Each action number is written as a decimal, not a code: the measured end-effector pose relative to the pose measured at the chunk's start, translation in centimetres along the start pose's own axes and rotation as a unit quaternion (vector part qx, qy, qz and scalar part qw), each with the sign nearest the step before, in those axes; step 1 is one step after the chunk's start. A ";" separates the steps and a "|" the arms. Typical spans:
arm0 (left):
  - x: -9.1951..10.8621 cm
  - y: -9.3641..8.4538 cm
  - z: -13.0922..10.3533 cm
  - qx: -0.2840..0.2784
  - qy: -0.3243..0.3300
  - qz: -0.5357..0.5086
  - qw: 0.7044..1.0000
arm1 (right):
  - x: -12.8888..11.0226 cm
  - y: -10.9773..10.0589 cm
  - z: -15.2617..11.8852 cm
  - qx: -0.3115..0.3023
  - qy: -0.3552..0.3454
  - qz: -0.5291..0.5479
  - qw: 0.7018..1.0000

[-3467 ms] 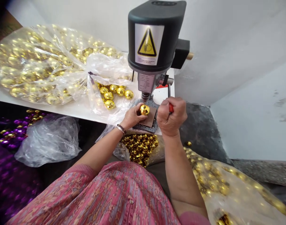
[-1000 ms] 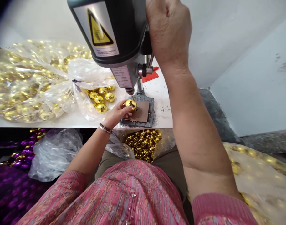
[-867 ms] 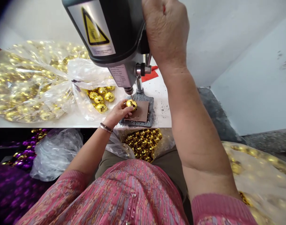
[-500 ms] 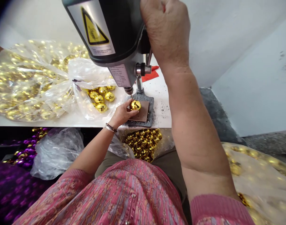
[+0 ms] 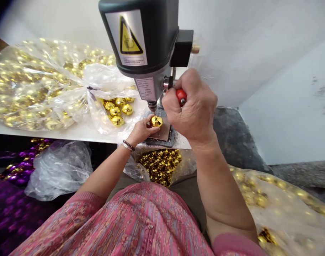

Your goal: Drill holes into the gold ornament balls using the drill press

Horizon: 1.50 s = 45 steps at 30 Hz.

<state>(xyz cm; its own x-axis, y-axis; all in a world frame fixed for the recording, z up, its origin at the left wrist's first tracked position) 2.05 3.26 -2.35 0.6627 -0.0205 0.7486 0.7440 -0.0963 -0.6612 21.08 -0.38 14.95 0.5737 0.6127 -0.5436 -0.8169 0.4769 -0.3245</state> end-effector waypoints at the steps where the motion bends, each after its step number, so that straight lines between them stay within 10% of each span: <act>1: 0.1 0.0 0.0 -0.002 0.001 0.000 1.000 | 0.2 0.1 -0.4 -0.002 -0.013 -0.008 1.000; 28: 0.3 0.1 -0.4 0.028 0.021 -0.023 0.999 | 3.2 2.1 -5.9 0.114 -0.056 -0.057 0.990; 39: 0.0 -0.3 -2.2 0.038 0.041 -0.100 0.993 | 1.0 0.5 3.2 0.090 0.078 0.003 0.993; 45: -0.4 -0.6 -6.2 -0.101 0.079 -0.098 0.987 | 1.3 0.6 2.8 0.083 0.084 0.031 0.993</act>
<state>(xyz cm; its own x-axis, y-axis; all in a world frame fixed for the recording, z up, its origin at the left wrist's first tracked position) 0.80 -2.80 -1.92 0.4735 -0.1355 0.8703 0.8137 -0.3110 -0.4912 21.53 2.51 16.21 0.4925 0.5368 -0.6851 -0.8214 0.5468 -0.1620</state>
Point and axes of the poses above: each hand's wrist, its own z-axis towards the middle knuckle, its own y-axis out of the palm, x = y × z, the point moved 6 cm from there along z, towards the middle knuckle, and after that the axes turned 4 degrees about z, right-handed, at the moved point
